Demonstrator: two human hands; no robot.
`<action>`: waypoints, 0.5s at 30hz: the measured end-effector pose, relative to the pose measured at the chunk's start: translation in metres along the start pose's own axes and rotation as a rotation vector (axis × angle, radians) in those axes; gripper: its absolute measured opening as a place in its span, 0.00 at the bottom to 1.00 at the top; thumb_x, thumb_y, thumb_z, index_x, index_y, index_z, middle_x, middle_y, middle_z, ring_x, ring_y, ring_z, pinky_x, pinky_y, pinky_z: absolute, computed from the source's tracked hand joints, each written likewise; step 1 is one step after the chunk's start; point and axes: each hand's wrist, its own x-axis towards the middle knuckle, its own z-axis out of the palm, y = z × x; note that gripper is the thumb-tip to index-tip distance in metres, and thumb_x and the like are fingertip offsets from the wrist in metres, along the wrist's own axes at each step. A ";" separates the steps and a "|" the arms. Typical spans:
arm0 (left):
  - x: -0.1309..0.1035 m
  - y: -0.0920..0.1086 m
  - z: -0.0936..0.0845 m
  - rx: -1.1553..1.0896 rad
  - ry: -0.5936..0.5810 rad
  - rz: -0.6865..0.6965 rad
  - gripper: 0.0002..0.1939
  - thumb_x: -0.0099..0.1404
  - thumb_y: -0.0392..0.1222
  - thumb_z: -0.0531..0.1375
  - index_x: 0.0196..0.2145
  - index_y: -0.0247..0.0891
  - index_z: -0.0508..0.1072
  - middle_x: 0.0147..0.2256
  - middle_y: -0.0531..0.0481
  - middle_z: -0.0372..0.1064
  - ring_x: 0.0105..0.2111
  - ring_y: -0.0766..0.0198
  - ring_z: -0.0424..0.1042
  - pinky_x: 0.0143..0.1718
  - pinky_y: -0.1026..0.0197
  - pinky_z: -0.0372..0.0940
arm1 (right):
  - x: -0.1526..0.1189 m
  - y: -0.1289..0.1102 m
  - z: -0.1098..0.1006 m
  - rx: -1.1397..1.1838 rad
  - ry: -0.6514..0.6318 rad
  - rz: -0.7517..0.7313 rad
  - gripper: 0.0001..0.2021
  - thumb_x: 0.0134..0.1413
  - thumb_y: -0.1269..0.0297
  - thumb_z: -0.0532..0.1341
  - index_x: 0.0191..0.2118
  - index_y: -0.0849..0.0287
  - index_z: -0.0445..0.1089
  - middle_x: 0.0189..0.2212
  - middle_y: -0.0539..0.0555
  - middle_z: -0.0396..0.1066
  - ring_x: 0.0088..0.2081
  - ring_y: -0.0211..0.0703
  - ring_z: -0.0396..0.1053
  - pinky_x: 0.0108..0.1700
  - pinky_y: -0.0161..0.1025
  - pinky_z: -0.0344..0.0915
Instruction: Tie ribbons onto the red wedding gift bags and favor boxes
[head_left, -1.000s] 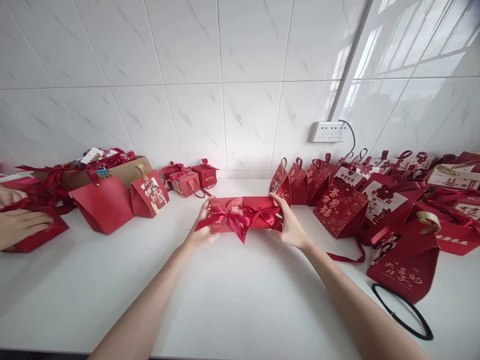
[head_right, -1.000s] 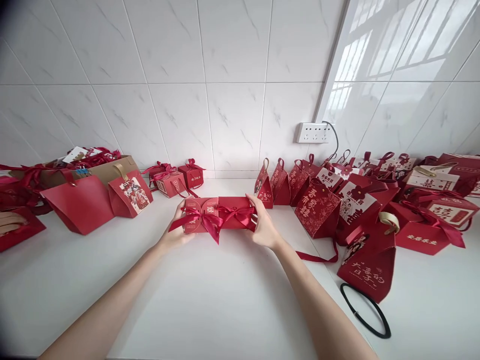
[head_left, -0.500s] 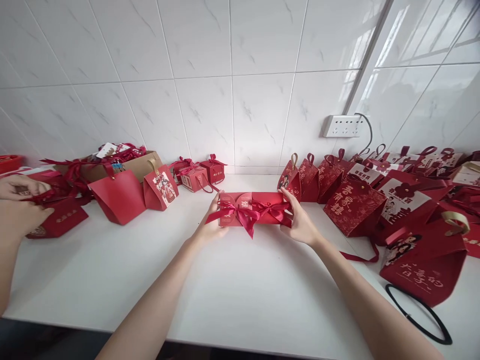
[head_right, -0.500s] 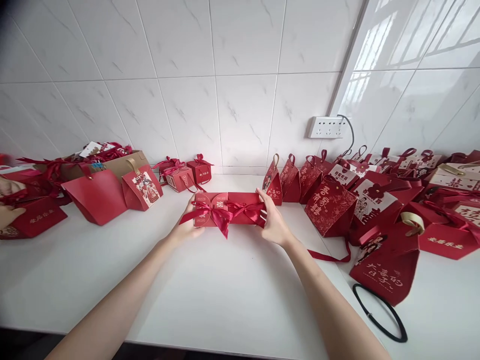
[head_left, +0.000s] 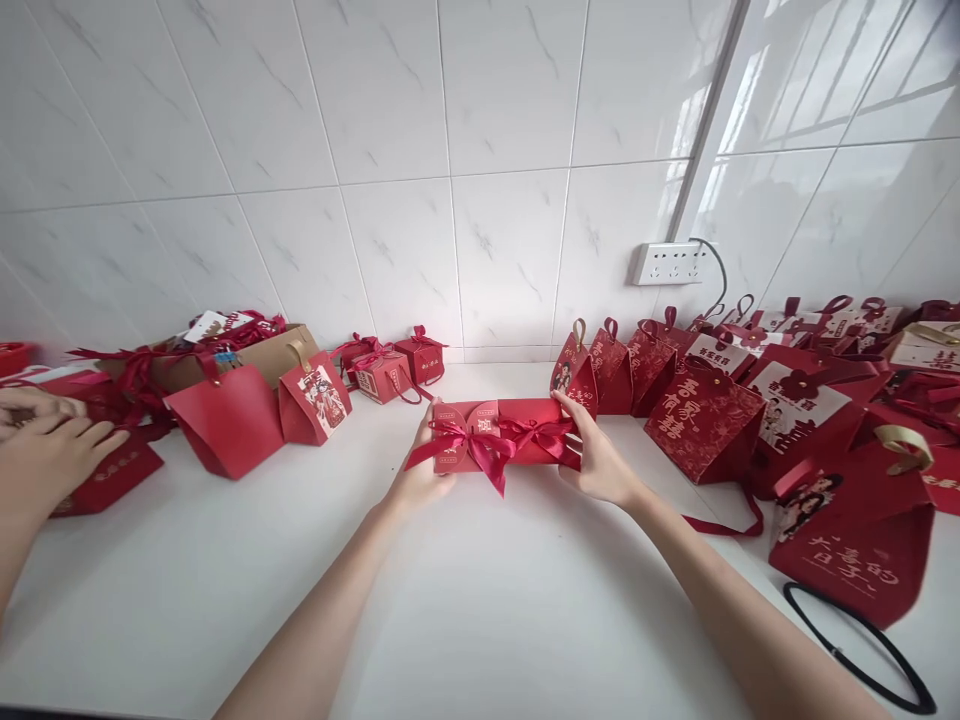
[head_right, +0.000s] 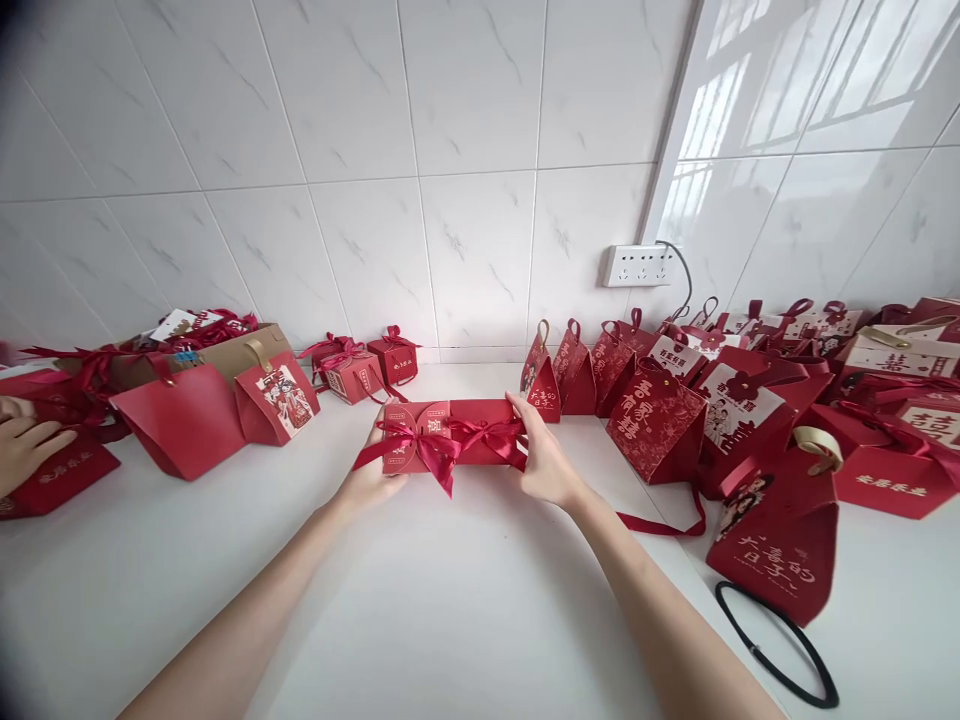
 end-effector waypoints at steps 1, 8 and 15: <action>0.000 0.000 0.000 -0.007 -0.010 -0.012 0.43 0.49 0.30 0.59 0.61 0.52 0.54 0.52 0.48 0.66 0.57 0.52 0.62 0.59 0.45 0.59 | 0.000 0.001 0.000 0.004 -0.001 0.004 0.45 0.35 0.78 0.55 0.65 0.54 0.45 0.63 0.63 0.49 0.62 0.56 0.53 0.55 0.53 0.65; -0.001 -0.004 0.000 0.007 -0.045 -0.067 0.45 0.50 0.31 0.60 0.63 0.49 0.49 0.52 0.48 0.65 0.55 0.54 0.63 0.60 0.49 0.56 | 0.000 0.002 0.000 0.002 -0.018 0.007 0.46 0.34 0.78 0.56 0.65 0.52 0.45 0.61 0.62 0.50 0.58 0.55 0.58 0.56 0.55 0.63; -0.001 -0.006 0.000 0.032 -0.043 -0.049 0.44 0.50 0.30 0.59 0.62 0.51 0.49 0.51 0.50 0.66 0.53 0.56 0.64 0.60 0.52 0.56 | 0.000 0.000 0.000 0.006 -0.023 0.020 0.46 0.34 0.78 0.56 0.65 0.53 0.44 0.61 0.61 0.49 0.57 0.53 0.59 0.56 0.52 0.63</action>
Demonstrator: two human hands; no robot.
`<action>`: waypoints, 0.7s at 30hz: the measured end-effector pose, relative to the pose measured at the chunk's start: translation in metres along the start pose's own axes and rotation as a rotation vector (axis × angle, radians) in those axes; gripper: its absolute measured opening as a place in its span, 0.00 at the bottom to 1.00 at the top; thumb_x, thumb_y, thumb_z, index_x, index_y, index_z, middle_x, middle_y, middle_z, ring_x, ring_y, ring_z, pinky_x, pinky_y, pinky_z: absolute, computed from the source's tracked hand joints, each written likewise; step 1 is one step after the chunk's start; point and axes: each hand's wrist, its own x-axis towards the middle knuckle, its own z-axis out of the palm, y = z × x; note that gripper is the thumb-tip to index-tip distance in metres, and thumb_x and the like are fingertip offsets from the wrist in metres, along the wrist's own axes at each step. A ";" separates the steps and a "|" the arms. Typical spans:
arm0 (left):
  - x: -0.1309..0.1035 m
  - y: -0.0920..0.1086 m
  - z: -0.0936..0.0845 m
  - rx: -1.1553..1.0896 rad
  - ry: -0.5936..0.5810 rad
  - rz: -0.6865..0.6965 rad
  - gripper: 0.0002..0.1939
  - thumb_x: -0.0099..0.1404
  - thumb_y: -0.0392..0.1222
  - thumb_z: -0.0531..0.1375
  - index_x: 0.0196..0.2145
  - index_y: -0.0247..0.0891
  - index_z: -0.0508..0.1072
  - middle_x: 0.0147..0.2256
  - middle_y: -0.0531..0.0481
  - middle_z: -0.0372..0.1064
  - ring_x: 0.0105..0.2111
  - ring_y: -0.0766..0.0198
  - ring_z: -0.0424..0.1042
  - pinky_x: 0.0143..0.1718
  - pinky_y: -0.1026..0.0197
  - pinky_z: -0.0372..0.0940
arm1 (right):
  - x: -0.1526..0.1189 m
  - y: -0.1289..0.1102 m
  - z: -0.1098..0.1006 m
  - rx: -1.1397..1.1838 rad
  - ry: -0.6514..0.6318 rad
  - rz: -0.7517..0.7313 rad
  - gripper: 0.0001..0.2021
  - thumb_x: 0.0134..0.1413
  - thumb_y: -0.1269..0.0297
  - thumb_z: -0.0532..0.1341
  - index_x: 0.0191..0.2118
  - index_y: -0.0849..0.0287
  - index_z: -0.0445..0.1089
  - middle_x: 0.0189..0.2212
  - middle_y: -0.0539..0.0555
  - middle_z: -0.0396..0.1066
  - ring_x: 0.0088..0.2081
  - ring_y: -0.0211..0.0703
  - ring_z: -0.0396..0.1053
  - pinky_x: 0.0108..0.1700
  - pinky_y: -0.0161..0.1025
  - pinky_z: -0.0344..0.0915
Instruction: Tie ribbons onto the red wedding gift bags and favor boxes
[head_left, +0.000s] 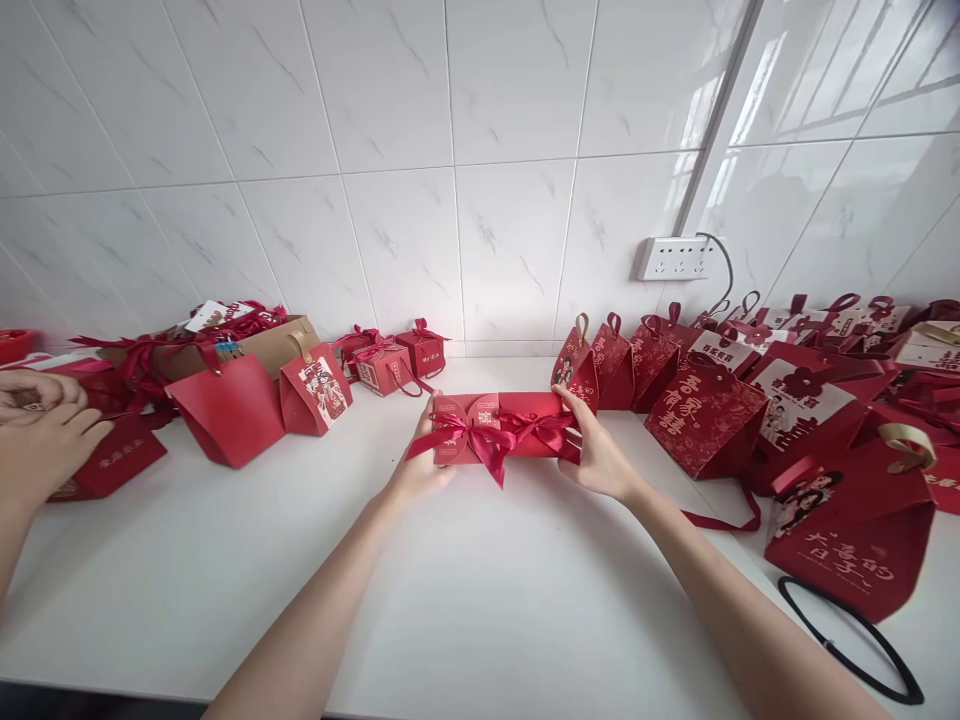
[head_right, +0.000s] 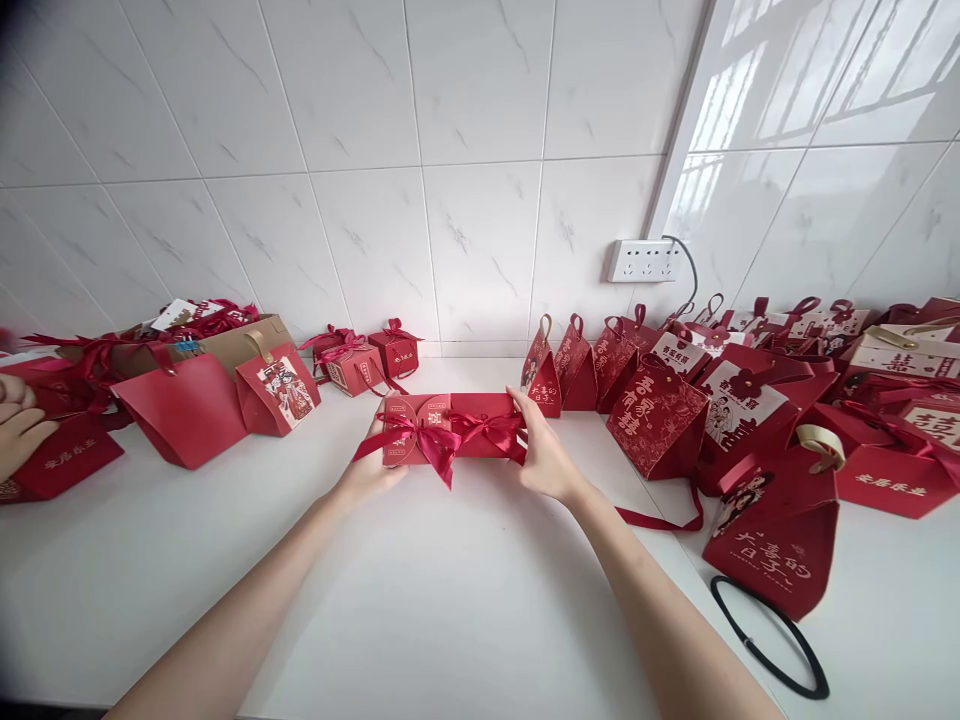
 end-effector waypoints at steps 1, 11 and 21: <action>0.000 0.001 0.000 0.000 -0.001 0.000 0.44 0.50 0.30 0.59 0.63 0.50 0.49 0.51 0.49 0.66 0.53 0.56 0.64 0.60 0.52 0.56 | 0.000 0.000 0.000 0.005 -0.002 0.001 0.46 0.34 0.78 0.56 0.65 0.53 0.44 0.61 0.61 0.49 0.57 0.53 0.58 0.56 0.53 0.63; 0.000 0.005 0.000 -0.015 -0.014 -0.023 0.45 0.50 0.31 0.59 0.63 0.50 0.48 0.50 0.49 0.65 0.52 0.56 0.64 0.60 0.51 0.56 | -0.001 0.002 0.000 0.018 -0.009 0.003 0.47 0.34 0.79 0.56 0.65 0.52 0.43 0.63 0.61 0.47 0.61 0.55 0.54 0.57 0.53 0.62; -0.001 0.005 0.001 -0.029 -0.011 -0.005 0.44 0.50 0.30 0.58 0.63 0.48 0.49 0.53 0.46 0.63 0.54 0.55 0.63 0.58 0.51 0.60 | -0.002 0.000 0.000 0.028 -0.013 0.019 0.46 0.35 0.78 0.56 0.65 0.50 0.43 0.62 0.61 0.47 0.59 0.53 0.57 0.56 0.53 0.63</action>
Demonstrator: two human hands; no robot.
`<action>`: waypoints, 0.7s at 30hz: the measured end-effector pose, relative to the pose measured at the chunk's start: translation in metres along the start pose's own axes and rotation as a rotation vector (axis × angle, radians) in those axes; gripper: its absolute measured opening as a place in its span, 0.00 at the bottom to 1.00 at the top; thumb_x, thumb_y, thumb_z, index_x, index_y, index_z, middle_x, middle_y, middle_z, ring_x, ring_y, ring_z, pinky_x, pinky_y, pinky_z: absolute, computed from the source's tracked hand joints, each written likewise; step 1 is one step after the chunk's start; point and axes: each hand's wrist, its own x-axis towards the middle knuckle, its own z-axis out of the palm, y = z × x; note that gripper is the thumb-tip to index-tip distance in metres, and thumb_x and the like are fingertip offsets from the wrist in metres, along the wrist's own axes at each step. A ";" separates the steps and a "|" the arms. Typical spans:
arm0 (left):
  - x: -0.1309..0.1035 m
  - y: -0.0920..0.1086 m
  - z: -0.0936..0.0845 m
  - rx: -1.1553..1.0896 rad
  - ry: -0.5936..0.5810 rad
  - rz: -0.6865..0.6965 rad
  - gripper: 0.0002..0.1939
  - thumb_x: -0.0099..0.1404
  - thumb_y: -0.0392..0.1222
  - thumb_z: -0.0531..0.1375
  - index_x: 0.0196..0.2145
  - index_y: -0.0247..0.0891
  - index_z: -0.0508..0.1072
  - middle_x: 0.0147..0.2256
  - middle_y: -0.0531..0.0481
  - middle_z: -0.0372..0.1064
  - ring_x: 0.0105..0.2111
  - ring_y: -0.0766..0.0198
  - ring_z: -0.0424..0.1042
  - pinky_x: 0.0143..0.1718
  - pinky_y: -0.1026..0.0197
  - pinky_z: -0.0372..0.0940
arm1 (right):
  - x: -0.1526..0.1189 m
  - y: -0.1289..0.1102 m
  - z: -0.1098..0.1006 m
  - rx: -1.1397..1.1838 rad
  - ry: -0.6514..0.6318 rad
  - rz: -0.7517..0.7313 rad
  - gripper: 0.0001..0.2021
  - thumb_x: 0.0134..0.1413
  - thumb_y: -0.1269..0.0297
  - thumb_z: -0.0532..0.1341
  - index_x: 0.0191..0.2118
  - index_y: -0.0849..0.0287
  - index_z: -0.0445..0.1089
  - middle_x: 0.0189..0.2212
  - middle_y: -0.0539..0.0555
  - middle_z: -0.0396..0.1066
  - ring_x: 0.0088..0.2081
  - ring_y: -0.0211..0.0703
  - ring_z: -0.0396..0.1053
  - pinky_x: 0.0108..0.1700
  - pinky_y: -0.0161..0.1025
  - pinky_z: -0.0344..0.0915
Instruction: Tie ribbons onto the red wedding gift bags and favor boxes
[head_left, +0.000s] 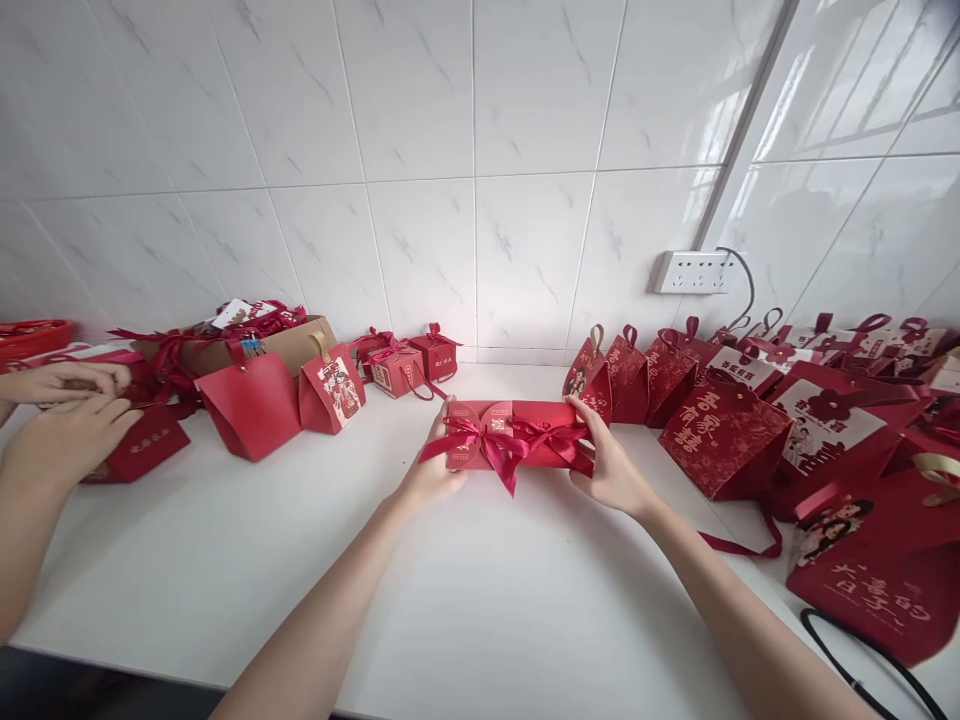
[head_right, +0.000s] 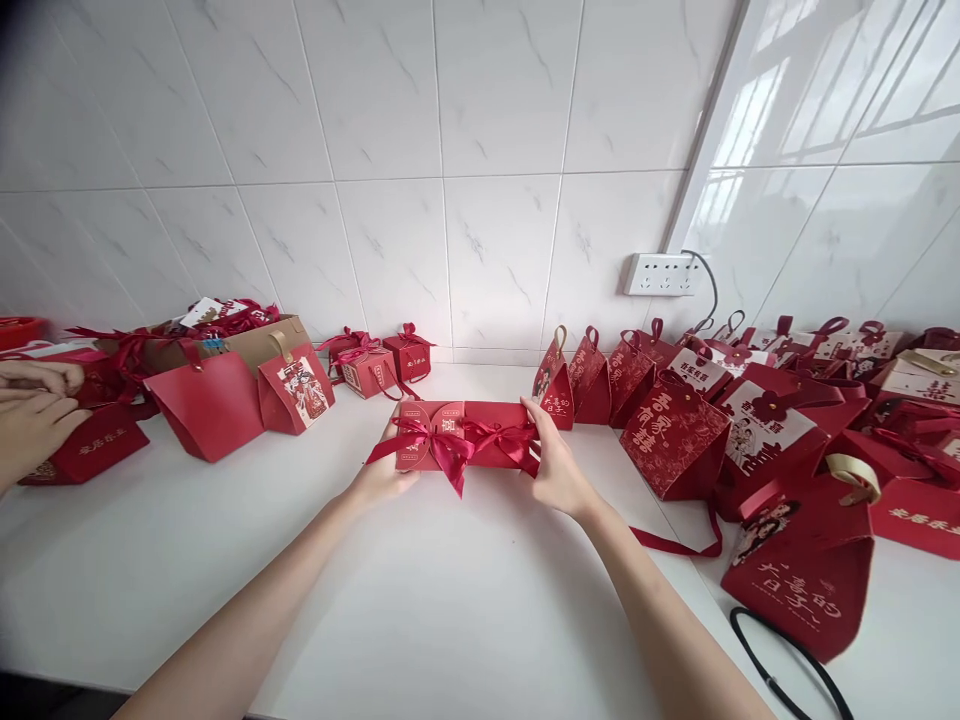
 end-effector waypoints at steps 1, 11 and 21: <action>0.000 0.000 0.000 -0.006 -0.001 0.006 0.45 0.50 0.30 0.58 0.63 0.49 0.47 0.55 0.46 0.61 0.57 0.55 0.61 0.58 0.51 0.59 | 0.000 0.000 0.000 -0.006 -0.001 0.000 0.46 0.36 0.78 0.56 0.65 0.50 0.43 0.62 0.61 0.48 0.58 0.53 0.58 0.56 0.53 0.63; -0.004 0.008 0.000 -0.043 -0.021 -0.003 0.49 0.49 0.30 0.58 0.65 0.50 0.42 0.65 0.49 0.48 0.62 0.50 0.54 0.60 0.51 0.56 | -0.002 -0.002 -0.001 -0.045 -0.004 0.008 0.44 0.39 0.73 0.57 0.65 0.50 0.43 0.59 0.62 0.52 0.53 0.51 0.63 0.52 0.51 0.66; -0.008 0.016 -0.001 -0.042 -0.010 -0.053 0.43 0.49 0.27 0.57 0.61 0.55 0.54 0.58 0.58 0.61 0.58 0.53 0.62 0.52 0.55 0.65 | -0.002 -0.005 -0.002 -0.071 -0.005 0.011 0.43 0.40 0.73 0.58 0.64 0.48 0.44 0.58 0.61 0.52 0.50 0.49 0.66 0.49 0.48 0.69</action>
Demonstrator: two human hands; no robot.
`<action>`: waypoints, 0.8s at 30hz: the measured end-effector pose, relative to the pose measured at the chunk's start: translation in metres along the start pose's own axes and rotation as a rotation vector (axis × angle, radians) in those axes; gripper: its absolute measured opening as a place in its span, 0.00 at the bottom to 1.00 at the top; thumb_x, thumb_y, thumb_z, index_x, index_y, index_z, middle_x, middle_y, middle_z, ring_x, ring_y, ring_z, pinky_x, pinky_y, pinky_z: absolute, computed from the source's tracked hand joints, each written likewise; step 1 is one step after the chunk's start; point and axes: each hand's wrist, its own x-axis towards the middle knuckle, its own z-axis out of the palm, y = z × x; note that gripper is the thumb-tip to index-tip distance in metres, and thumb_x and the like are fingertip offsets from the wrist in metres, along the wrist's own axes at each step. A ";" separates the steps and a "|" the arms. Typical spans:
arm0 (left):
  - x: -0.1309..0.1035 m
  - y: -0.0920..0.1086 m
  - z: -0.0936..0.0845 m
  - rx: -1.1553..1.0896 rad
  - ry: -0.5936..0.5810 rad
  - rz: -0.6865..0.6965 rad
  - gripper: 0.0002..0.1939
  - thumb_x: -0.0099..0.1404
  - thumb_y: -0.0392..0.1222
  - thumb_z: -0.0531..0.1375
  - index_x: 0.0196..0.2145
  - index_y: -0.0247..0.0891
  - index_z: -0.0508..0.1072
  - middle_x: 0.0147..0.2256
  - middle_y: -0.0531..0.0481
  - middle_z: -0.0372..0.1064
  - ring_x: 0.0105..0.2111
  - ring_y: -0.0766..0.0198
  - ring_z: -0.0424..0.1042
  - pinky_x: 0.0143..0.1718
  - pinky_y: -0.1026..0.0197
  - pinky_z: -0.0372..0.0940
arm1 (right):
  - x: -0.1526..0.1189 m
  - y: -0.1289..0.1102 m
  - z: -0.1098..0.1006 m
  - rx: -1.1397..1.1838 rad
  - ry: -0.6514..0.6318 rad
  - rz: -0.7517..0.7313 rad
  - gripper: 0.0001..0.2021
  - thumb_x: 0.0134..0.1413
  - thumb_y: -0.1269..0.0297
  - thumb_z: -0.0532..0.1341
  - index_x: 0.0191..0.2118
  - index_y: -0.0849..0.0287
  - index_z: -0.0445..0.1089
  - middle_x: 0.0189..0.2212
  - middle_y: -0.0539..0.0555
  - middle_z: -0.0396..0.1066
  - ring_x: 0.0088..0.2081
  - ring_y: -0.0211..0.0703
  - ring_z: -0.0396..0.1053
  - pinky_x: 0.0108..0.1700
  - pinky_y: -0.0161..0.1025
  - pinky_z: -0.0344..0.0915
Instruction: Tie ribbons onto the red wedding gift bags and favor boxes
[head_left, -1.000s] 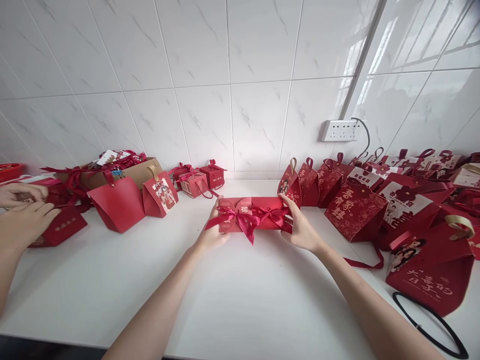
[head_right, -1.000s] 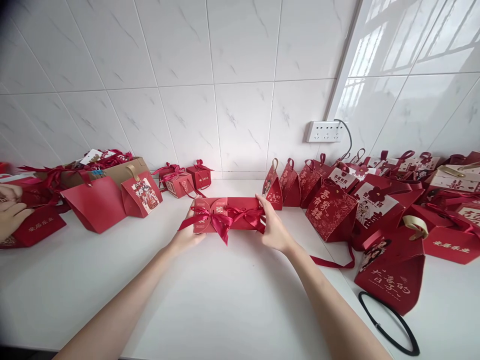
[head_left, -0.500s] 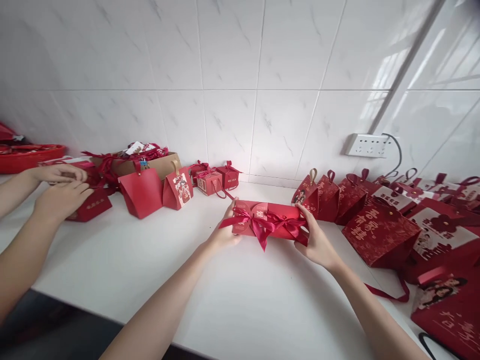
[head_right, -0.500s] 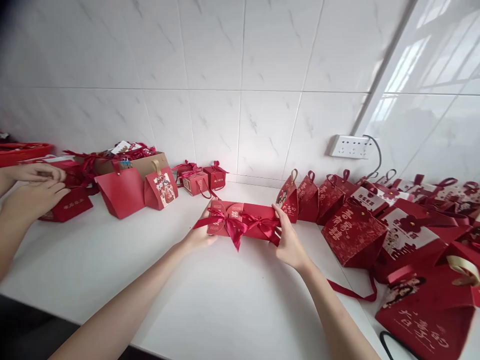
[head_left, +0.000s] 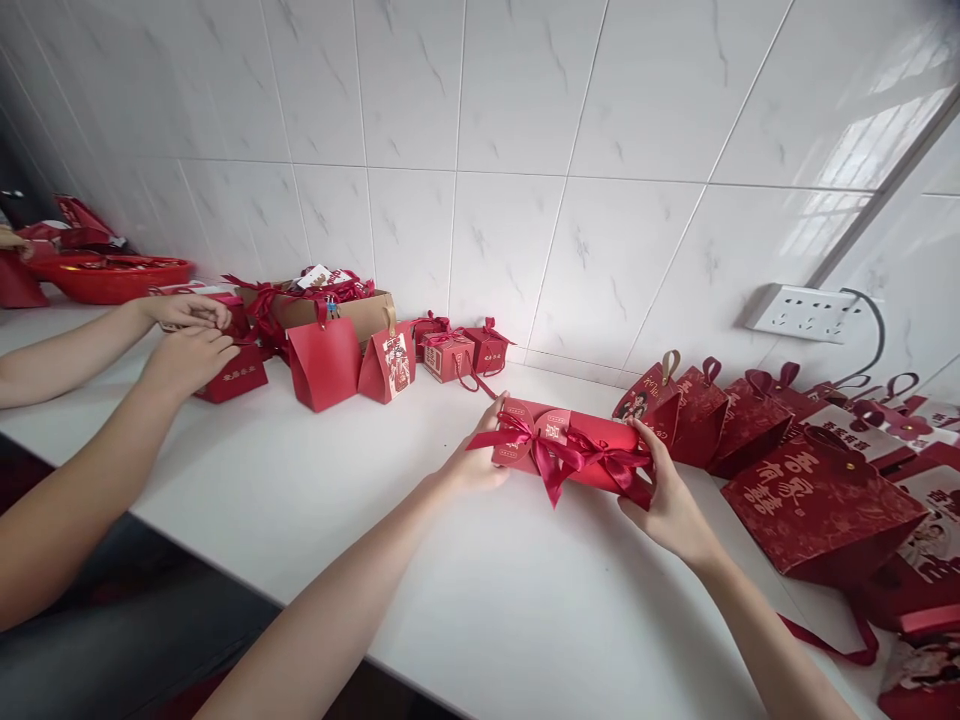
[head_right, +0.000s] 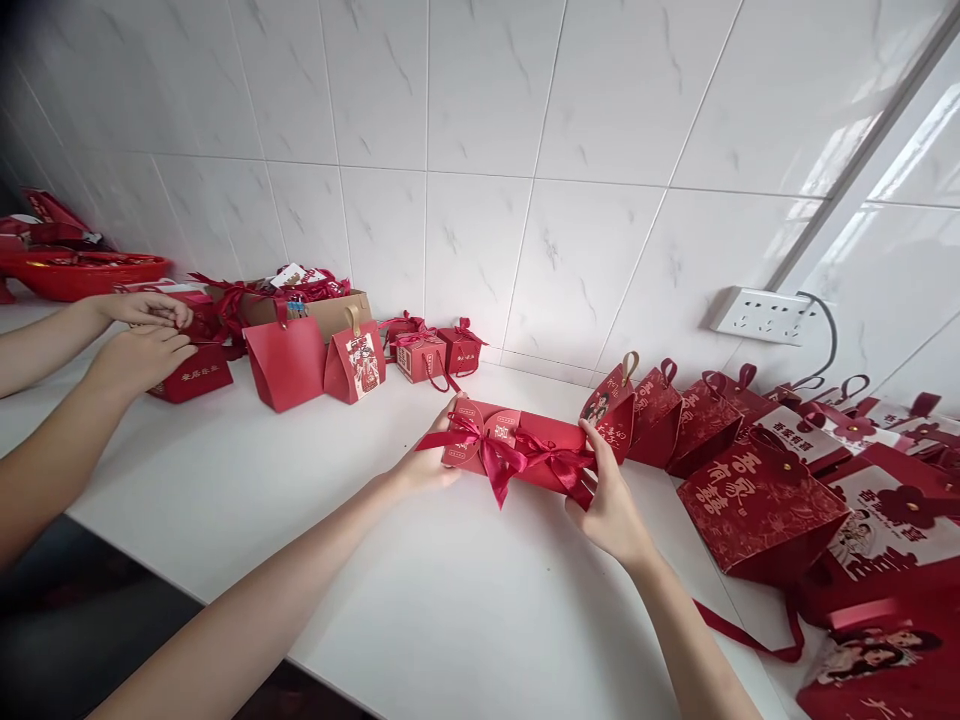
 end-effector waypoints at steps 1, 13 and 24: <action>0.000 -0.001 0.000 0.004 0.004 0.008 0.44 0.50 0.27 0.57 0.61 0.56 0.53 0.58 0.59 0.61 0.57 0.54 0.63 0.52 0.56 0.65 | 0.000 0.000 0.000 0.003 -0.002 0.004 0.43 0.40 0.73 0.58 0.64 0.48 0.44 0.58 0.61 0.52 0.50 0.50 0.66 0.49 0.48 0.69; 0.006 -0.015 0.002 0.009 -0.008 0.101 0.49 0.52 0.29 0.60 0.65 0.48 0.39 0.60 0.46 0.57 0.57 0.52 0.63 0.54 0.52 0.64 | 0.000 -0.003 0.000 0.028 -0.009 0.015 0.45 0.39 0.75 0.58 0.65 0.51 0.42 0.58 0.62 0.52 0.53 0.50 0.63 0.53 0.51 0.66; 0.008 -0.014 0.001 0.082 0.009 0.049 0.39 0.51 0.31 0.59 0.60 0.47 0.55 0.53 0.47 0.63 0.57 0.53 0.61 0.60 0.50 0.57 | 0.002 0.003 0.001 0.036 -0.004 -0.053 0.46 0.38 0.77 0.57 0.65 0.49 0.42 0.62 0.62 0.47 0.59 0.54 0.57 0.55 0.53 0.63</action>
